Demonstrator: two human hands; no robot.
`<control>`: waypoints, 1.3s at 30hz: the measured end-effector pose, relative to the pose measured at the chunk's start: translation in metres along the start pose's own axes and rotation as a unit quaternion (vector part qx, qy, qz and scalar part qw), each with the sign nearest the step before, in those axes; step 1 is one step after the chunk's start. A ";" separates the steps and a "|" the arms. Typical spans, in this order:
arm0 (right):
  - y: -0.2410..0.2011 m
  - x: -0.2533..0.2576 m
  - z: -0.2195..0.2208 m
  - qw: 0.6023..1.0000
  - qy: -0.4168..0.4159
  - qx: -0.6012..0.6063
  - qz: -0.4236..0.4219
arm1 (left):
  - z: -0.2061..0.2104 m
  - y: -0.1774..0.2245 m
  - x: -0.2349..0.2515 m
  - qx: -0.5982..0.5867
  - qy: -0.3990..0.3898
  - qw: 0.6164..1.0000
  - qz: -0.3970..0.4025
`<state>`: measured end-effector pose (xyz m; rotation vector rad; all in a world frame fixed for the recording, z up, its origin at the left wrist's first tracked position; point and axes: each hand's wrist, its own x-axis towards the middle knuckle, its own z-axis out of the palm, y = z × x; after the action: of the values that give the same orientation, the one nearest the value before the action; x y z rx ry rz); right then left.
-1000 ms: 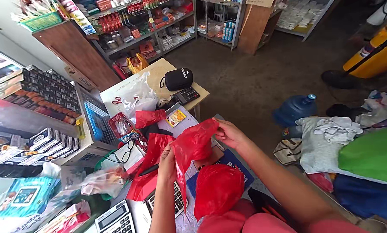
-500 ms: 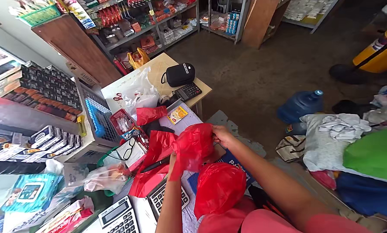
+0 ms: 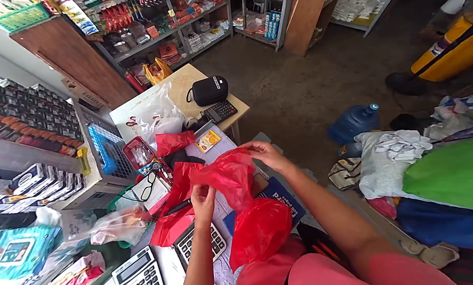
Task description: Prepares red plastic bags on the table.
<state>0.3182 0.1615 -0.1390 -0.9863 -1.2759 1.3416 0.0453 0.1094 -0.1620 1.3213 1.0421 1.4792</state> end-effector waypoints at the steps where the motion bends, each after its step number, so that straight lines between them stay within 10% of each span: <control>1: 0.006 0.002 0.003 1.000 0.026 0.003 0.001 | 0.002 -0.002 0.003 -0.006 -0.001 1.000 0.008; 39: 0.050 -0.002 -0.005 0.996 0.078 -0.052 -0.002 | -0.014 -0.032 0.000 0.027 0.009 1.000 -0.005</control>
<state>0.3168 0.1633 -0.1894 -1.1373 -1.2391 1.1802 0.0339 0.1177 -0.1935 1.3417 1.1061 1.4662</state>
